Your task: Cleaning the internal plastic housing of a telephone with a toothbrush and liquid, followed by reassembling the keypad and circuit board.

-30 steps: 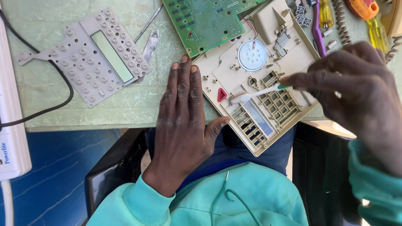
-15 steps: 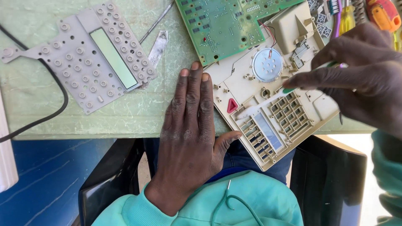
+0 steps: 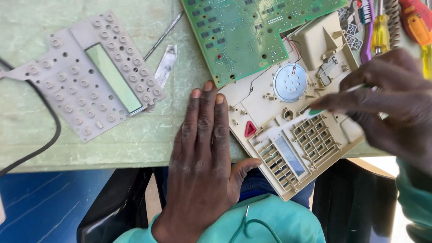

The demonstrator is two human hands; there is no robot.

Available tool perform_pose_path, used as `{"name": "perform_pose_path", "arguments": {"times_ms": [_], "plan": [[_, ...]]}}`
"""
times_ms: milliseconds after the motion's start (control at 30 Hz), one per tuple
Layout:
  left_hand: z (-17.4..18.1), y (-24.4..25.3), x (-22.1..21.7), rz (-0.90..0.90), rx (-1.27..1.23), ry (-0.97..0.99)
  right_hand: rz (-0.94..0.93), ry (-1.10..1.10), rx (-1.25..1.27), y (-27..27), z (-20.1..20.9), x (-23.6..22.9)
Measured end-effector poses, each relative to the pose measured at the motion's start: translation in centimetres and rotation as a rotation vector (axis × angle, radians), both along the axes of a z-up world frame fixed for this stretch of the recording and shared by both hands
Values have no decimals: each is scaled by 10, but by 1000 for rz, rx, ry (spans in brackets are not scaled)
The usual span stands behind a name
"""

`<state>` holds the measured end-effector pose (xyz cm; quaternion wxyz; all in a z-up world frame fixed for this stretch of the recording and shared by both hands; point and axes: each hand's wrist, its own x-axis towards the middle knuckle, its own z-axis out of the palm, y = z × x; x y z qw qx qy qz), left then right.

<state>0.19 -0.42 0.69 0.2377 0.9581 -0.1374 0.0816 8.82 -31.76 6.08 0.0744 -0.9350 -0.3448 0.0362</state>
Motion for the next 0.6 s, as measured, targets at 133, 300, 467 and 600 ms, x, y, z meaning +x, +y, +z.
{"name": "perform_pose_path", "arguments": {"times_ms": [133, 300, 467, 600], "plan": [[1, 1, 0, -20, -17, 5, -13, 101, 107, 7, -5, -8], [-3, 1, 0, -13, 45, 82, 79, 116, 161, -81, -58, 4], [-7, -6, 7, 75, 26, -100, -1667, 805, -90, -284, -229, -41], [-14, -9, 11, 97, 43, -198, -1605, 1027, -128, -312, -275, -98]]}}
